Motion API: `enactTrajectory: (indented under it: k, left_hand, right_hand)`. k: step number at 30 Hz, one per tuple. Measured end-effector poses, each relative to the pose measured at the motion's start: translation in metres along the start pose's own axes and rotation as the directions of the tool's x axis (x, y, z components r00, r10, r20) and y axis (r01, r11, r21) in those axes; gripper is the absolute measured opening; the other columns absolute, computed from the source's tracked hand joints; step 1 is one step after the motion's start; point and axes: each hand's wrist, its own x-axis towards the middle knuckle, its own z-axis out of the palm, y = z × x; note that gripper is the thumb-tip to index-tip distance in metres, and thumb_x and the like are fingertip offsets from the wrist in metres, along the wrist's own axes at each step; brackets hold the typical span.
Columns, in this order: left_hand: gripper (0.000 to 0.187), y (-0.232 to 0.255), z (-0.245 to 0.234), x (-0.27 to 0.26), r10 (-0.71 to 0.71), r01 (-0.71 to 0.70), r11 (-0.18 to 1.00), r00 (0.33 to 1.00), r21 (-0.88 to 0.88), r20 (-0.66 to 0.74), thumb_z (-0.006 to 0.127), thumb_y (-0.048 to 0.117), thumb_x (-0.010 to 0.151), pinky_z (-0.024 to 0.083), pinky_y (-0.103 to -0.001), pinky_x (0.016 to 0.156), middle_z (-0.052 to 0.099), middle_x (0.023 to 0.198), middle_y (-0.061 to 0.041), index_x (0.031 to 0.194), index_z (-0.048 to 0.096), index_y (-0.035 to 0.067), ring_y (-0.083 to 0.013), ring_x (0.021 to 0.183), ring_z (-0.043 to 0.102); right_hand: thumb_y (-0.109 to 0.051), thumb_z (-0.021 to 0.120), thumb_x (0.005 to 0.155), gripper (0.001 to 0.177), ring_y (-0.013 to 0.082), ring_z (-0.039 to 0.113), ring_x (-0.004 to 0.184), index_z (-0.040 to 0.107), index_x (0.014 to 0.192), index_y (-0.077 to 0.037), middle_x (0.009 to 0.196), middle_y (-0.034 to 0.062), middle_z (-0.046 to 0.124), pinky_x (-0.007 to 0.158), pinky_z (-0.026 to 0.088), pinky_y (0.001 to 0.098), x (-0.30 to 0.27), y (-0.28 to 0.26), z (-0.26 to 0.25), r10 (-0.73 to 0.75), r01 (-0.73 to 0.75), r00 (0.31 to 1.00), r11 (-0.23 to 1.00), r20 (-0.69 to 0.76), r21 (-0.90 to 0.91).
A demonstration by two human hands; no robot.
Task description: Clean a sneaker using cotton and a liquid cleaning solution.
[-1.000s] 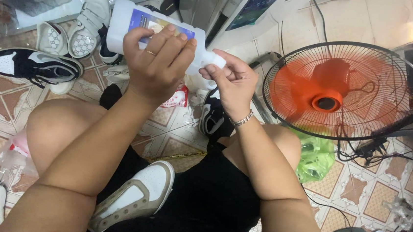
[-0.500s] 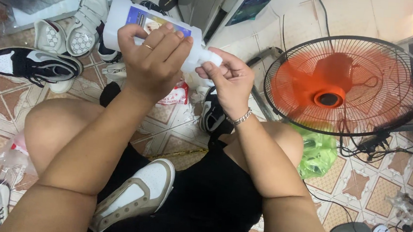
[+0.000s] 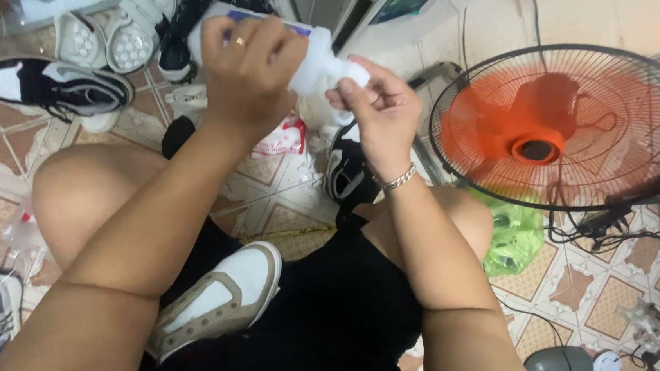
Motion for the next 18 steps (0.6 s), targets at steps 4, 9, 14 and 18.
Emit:
enactTrajectory:
  k: [4, 9, 14, 18]
  left_hand:
    - [0.026, -0.012, 0.039, -0.022, -0.207, 0.219, 0.959, 0.975, -0.181, 0.085, 0.080, 0.019, 0.085, 0.042, -0.043, 0.085, 0.061, 0.098, -0.006, 0.105, 0.068, 0.009, -0.0271, 0.092, 0.064]
    - [0.042, -0.035, 0.107, -0.088, -0.534, 0.621, 0.781, 0.611, 0.064, 0.584, 0.083, 0.022, 0.076, 0.054, -0.050, 0.078, 0.065, 0.109, -0.019, 0.111, 0.065, 0.008, -0.0393, 0.095, 0.068]
    - [0.055, -0.057, 0.158, -0.189, -0.585, 0.610, 0.739, 0.370, 0.287, 0.722, 0.088, 0.023, 0.068, 0.054, -0.050, 0.082, 0.065, 0.111, -0.020, 0.114, 0.063, 0.006, -0.0392, 0.100, 0.068]
    - [0.055, -0.069, 0.159, -0.224, -0.561, 0.588, 0.734, 0.244, 0.339, 0.791, 0.089, 0.023, 0.068, 0.055, -0.047, 0.089, 0.066, 0.115, -0.018, 0.115, 0.064, 0.010, -0.0375, 0.108, 0.067]
  right_hand:
    - [0.001, 0.071, 0.101, 0.029, 0.0213, 0.077, 0.090, 0.063, 0.129, 0.006, 0.107, 0.0154, 0.074, 0.083, 0.065, 0.0327, 0.006, 0.004, -0.009, -0.094, 0.087, 0.992, 0.992, -0.083, -0.086]
    - [-0.003, 0.069, 0.106, 0.020, 0.0217, 0.077, 0.098, 0.061, 0.123, 0.004, 0.115, 0.0139, 0.071, 0.090, 0.066, 0.0344, 0.011, 0.000, -0.017, -0.127, 0.130, 0.986, 0.991, -0.109, 0.025]
    - [0.000, 0.069, 0.102, 0.018, 0.0181, 0.075, 0.090, 0.063, 0.118, 0.003, 0.114, 0.0158, 0.074, 0.080, 0.063, 0.0308, 0.012, -0.007, -0.014, -0.088, 0.083, 0.988, 0.996, -0.129, -0.043]
    - [0.004, 0.074, 0.098, 0.021, 0.0132, 0.072, 0.092, 0.070, 0.119, 0.005, 0.112, 0.0136, 0.073, 0.079, 0.063, 0.0286, 0.006, -0.006, -0.015, -0.098, 0.082, 0.989, 0.986, -0.107, -0.144]
